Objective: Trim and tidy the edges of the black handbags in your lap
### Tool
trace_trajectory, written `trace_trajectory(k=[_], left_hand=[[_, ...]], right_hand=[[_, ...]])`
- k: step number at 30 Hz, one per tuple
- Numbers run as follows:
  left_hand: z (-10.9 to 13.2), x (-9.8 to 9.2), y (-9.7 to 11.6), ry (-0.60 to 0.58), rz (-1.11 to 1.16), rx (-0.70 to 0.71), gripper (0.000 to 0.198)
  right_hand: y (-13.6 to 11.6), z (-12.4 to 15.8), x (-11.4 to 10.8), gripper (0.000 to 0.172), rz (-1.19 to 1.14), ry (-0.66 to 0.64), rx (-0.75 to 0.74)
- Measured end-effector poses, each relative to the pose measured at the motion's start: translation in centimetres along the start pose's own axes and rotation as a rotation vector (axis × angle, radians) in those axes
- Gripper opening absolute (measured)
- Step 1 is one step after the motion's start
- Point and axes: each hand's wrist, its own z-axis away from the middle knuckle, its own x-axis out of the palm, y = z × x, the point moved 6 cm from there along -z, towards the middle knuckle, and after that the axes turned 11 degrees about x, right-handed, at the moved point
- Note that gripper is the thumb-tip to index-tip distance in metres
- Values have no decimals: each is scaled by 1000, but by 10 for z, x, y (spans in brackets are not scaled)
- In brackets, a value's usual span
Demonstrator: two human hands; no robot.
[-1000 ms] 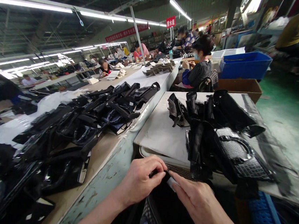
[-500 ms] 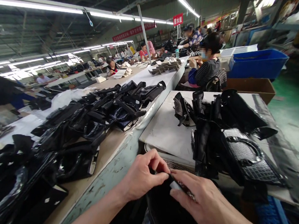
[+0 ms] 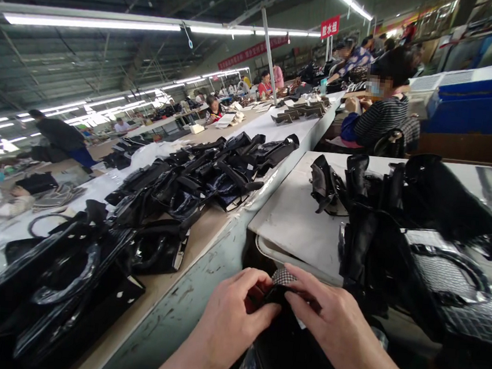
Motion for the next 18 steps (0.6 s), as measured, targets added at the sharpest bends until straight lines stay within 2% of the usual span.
trace_trajectory(k=[5, 8, 15, 18], left_hand=[[-2, 5, 1, 69, -38, 67, 4], [-3, 7, 2, 100, -1, 92, 5], [-2, 12, -2, 173, 83, 43, 15], [-2, 13, 1, 199, 77, 65, 12]], right_hand=[[4, 4, -2, 29, 1, 7, -69], [5, 6, -6, 28, -15, 17, -86], [0, 6, -11, 22, -21, 40, -87], [-2, 6, -12, 21, -14, 31, -89]])
